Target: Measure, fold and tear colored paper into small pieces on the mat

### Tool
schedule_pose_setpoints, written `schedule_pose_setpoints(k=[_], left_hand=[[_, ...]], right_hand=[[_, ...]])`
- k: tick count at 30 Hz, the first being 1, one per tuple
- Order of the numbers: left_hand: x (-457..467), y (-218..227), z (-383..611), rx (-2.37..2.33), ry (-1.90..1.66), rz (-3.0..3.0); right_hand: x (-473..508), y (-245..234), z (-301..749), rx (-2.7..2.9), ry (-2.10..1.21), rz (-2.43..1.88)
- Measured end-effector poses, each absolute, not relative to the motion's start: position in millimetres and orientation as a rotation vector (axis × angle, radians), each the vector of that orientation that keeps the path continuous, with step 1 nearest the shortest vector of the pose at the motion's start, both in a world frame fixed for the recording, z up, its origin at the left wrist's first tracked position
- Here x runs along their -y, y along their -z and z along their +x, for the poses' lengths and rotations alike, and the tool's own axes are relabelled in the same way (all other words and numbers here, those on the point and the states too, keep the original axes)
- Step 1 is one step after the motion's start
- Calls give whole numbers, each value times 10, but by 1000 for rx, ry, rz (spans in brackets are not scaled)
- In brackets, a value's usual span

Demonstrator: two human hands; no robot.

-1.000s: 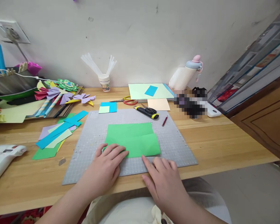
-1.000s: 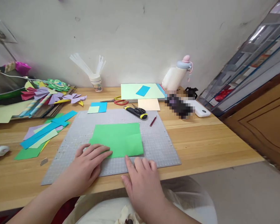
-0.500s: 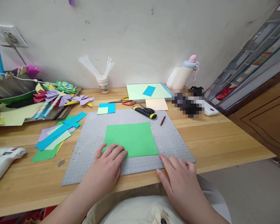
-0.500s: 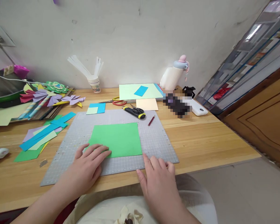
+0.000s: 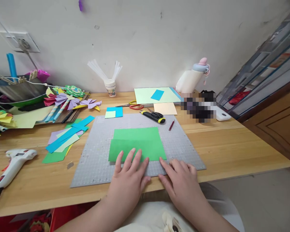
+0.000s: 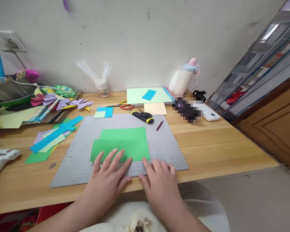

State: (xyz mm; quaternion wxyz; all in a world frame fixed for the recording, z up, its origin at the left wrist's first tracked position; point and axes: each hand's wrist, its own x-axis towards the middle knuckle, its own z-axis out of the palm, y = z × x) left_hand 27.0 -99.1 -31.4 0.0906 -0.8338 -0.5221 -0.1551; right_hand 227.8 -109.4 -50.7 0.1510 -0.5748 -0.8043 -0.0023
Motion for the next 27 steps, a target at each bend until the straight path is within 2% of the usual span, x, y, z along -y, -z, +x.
schedule_pose_setpoints(k=[11,19,27], left_hand=[[1198,207,-115,1771,397,-2240],[1253,89,-410,1778,199,-2144],[1236,80,-470,1785,189,-2161]], right_hand=[[1088,540,2328,2341,63,-1596],[1070,541,2361,2346,61,-1566],[1013,521,2556,2276,36,-1618]])
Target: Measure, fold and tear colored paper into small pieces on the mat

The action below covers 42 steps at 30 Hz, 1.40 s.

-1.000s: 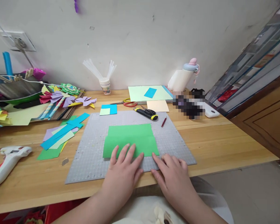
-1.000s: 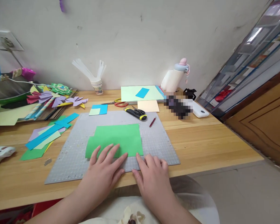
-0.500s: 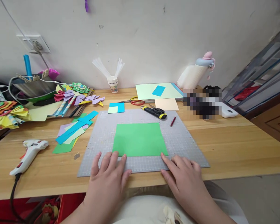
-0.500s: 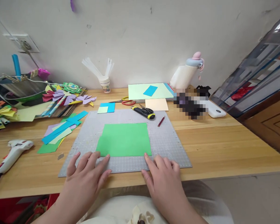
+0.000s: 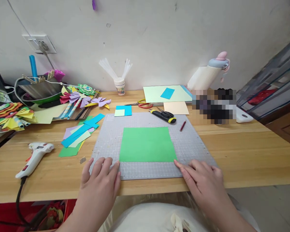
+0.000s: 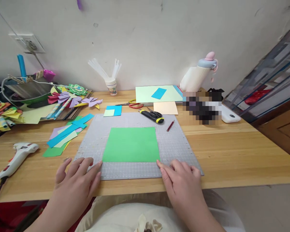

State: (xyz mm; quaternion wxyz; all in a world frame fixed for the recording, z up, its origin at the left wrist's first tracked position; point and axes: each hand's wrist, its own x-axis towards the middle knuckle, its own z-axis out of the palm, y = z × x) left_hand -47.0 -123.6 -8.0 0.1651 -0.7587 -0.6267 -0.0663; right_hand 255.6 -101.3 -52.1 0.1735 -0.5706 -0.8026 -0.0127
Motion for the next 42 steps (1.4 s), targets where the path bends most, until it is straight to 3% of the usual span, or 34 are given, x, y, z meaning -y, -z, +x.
schedule_pose_setpoints(k=[16,25,42], left_hand=[[1160,140,-670,1815,271,-2335],[752,24,-671,2022,305,-2467],[51,-51,-595,1914,39,-2853]], right_hand=[[941,421,2417,2287,303,-1558],[950,670,2449,2215,97,-1568],[977,724,2412,2124,115,-1609]])
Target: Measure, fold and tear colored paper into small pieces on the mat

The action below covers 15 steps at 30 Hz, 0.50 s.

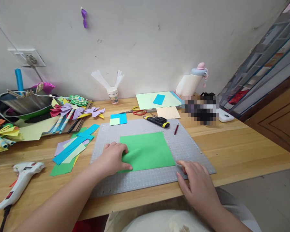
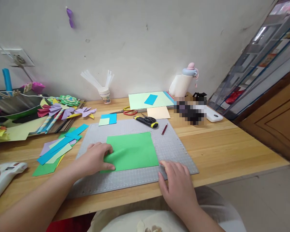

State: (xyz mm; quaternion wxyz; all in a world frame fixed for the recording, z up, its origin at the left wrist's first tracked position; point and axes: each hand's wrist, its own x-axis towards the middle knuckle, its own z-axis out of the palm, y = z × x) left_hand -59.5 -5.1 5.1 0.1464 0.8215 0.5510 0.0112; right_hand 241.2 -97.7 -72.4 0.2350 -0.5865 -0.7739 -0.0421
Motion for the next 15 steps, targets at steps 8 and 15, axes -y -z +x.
schedule_pose_setpoints(k=[8,15], left_hand=[[167,-128,-677,-1521,-92,2225],[156,-157,-741,-1393,-167,2094]], right_hand=[[968,707,2412,2109,80,-1615],[967,770,2420,1899,-30,-1636]])
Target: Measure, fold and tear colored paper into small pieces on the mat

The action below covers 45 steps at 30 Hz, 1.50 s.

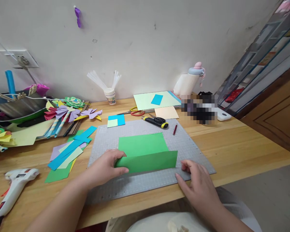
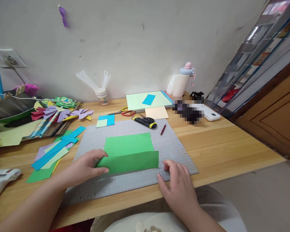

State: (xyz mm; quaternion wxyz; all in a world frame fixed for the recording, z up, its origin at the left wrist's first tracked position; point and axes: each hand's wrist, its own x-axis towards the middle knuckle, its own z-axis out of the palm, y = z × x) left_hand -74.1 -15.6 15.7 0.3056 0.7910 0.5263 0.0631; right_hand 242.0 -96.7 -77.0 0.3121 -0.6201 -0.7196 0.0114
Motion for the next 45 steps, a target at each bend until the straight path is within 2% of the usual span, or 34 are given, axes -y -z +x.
schedule_pose_setpoints(k=[6,10,15,23,28,30,36,45], left_hand=[[167,-268,-873,-1190,-285,1873],[174,-254,-985,-1046,-422,1688],[164,-258,-1010,-915,-556,1455],[174,-221,-973,-848,-706,1281],[229,-142,-994,-713,-841,1197],[256,-143,-967,-701,-872,1227],[239,-208,-831,-803,-992,1164],[111,-132,-696,-1216,-825,1143]], right_hand=[[854,579,2434,1924,-222,-1503],[781,440,2383,1904,-554,-1345],[724,408,2350,1576,-861,-1346],[660,262,2285,1491,-966,-1170],[666,116,2217,1257,-961,-1138],[663,51,2194,1141,-1054,-1106],[601,-34,2094,901,-1386,-1070],[466,39,1990,853,-1687,-963]])
